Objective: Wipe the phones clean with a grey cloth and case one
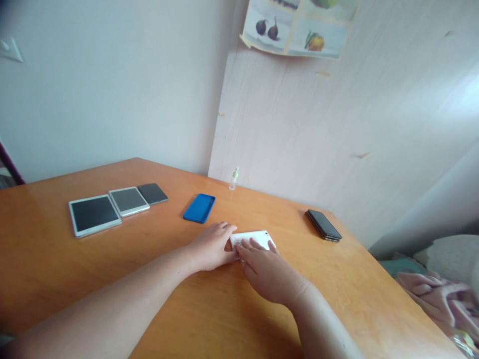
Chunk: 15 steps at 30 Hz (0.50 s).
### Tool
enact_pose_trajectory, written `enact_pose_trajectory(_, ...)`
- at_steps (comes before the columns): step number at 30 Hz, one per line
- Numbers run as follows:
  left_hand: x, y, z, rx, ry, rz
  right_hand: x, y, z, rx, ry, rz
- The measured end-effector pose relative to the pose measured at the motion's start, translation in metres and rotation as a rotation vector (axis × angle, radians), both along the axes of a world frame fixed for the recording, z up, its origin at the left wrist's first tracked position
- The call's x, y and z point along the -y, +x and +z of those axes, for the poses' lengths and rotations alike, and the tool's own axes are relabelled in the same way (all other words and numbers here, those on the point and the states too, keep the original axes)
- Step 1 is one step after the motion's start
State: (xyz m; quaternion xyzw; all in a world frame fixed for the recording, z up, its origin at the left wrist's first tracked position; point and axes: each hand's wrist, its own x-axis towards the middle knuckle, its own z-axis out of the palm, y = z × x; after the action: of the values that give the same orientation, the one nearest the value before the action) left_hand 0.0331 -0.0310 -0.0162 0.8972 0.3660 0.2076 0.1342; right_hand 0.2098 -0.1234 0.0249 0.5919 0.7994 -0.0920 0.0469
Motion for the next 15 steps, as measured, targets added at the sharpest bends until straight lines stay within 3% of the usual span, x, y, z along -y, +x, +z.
enact_pose_trajectory(4,0.000,-0.001,0.001,-0.002,-0.004,-0.004,-0.006,0.018,0.002,0.164,0.047,-0.228)
enact_pose_trajectory(6,0.000,-0.001,0.002,-0.005,-0.013,-0.005,-0.005,0.019,0.003,0.227,0.061,-0.273)
enact_pose_trajectory(12,0.000,-0.002,0.004,-0.032,-0.014,-0.012,0.014,-0.015,0.007,0.126,0.166,0.022)
enact_pose_trajectory(15,0.000,-0.002,0.005,-0.034,-0.014,-0.019,0.008,-0.006,0.008,0.161,0.146,-0.059)
